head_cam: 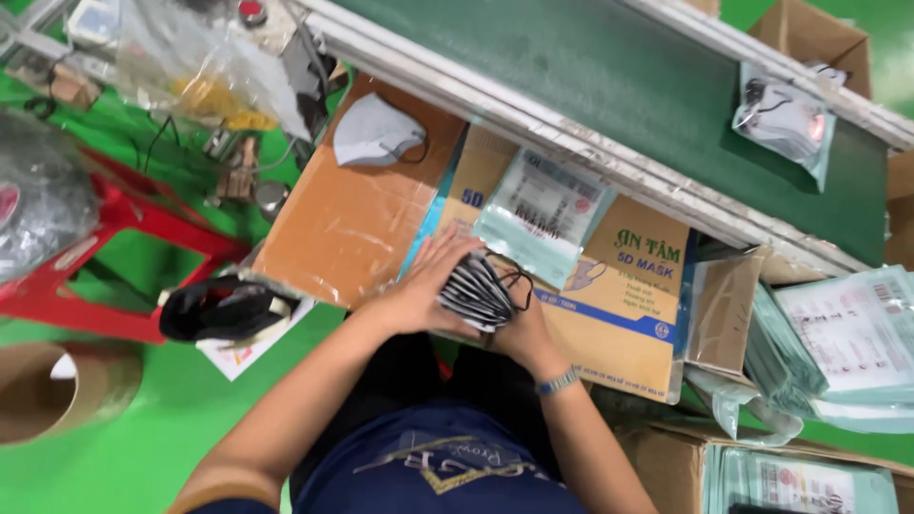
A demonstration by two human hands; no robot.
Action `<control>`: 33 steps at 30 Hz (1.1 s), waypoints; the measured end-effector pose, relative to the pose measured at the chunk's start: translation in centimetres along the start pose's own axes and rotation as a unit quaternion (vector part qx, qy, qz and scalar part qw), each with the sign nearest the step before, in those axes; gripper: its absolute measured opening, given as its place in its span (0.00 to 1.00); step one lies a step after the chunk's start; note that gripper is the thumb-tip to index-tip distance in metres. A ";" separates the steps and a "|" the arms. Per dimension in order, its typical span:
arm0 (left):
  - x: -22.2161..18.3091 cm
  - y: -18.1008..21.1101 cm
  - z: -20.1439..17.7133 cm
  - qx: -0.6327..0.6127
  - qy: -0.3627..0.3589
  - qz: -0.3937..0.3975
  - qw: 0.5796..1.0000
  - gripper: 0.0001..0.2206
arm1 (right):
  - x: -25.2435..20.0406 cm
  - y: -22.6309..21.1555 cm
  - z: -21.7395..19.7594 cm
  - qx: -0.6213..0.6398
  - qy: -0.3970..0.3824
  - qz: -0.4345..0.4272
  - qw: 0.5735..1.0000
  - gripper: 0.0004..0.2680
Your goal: The person is sorting, stacking, and placing individual face masks into plastic retail packaging in a factory setting.
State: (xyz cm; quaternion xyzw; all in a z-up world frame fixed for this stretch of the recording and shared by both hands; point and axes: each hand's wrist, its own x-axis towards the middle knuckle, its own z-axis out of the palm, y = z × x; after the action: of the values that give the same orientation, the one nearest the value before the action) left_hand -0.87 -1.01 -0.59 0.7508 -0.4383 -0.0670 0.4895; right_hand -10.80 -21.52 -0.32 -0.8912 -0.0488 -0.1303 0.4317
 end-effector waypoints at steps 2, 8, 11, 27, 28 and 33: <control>-1.7 -0.6 1.8 0.020 0.003 -0.003 1.000 0.54 | -1.3 -0.1 0.3 0.012 -0.012 -0.011 1.000 0.29; 0.3 2.2 0.0 0.037 -0.015 -0.072 0.997 0.38 | -2.1 3.9 -1.3 0.091 -0.115 0.140 0.979 0.18; 1.6 3.4 -1.2 -0.055 -0.038 -0.131 0.989 0.27 | -0.6 0.6 -4.5 0.213 -0.142 0.158 0.954 0.19; 2.1 8.1 -1.1 0.206 0.183 -0.004 0.961 0.18 | -5.4 5.6 0.0 0.583 0.003 0.173 0.794 0.14; 2.3 8.6 -1.8 0.209 0.183 -0.003 0.960 0.18 | -5.3 5.5 -0.3 0.584 0.003 0.171 0.793 0.14; 3.7 9.4 -4.1 0.072 0.106 0.056 0.990 0.33 | -2.9 0.7 -4.7 0.301 -0.049 0.066 0.950 0.15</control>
State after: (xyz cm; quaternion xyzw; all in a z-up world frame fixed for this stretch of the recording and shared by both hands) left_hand -2.06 -2.24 10.20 0.7609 -0.4290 0.0724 0.4814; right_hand -14.35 -25.56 1.16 -0.7263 -0.0479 -0.0367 0.6847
